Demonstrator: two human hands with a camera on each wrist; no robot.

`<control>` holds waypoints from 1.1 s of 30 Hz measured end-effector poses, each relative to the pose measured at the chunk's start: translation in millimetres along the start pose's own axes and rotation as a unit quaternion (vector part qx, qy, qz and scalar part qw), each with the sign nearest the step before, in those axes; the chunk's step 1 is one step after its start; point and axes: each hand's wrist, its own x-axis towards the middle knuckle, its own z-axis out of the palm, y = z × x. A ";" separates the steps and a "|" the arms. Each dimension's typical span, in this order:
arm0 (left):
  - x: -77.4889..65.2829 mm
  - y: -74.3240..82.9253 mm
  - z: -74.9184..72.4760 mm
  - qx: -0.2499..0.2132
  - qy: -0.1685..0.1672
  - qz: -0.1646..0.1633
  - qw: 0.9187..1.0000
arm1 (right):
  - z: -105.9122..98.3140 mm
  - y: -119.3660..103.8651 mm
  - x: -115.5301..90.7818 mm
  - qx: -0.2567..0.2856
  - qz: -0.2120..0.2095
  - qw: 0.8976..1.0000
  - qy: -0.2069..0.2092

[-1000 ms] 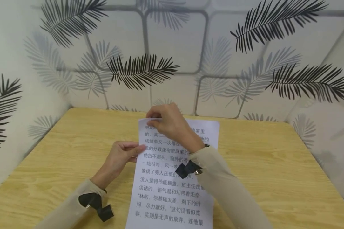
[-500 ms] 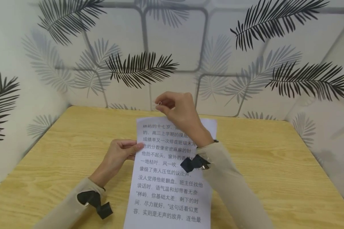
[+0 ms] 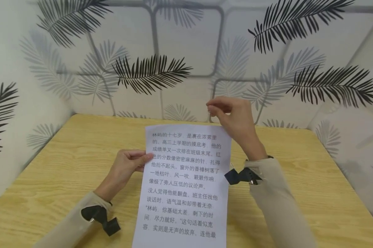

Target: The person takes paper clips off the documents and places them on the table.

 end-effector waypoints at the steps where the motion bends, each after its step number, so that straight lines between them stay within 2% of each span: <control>1: 0.2 0.1 0.1 0.002 0.000 0.000 1.000 | -2.1 2.1 -1.0 -0.008 0.002 1.000 0.000; 12: 0.7 0.1 0.0 0.006 0.008 -0.009 1.000 | -8.0 14.5 -13.2 -0.042 0.030 0.999 -0.004; 33: 2.6 -2.1 0.0 -0.012 0.000 0.002 1.000 | -19.7 31.4 -25.2 -0.067 0.032 0.997 0.006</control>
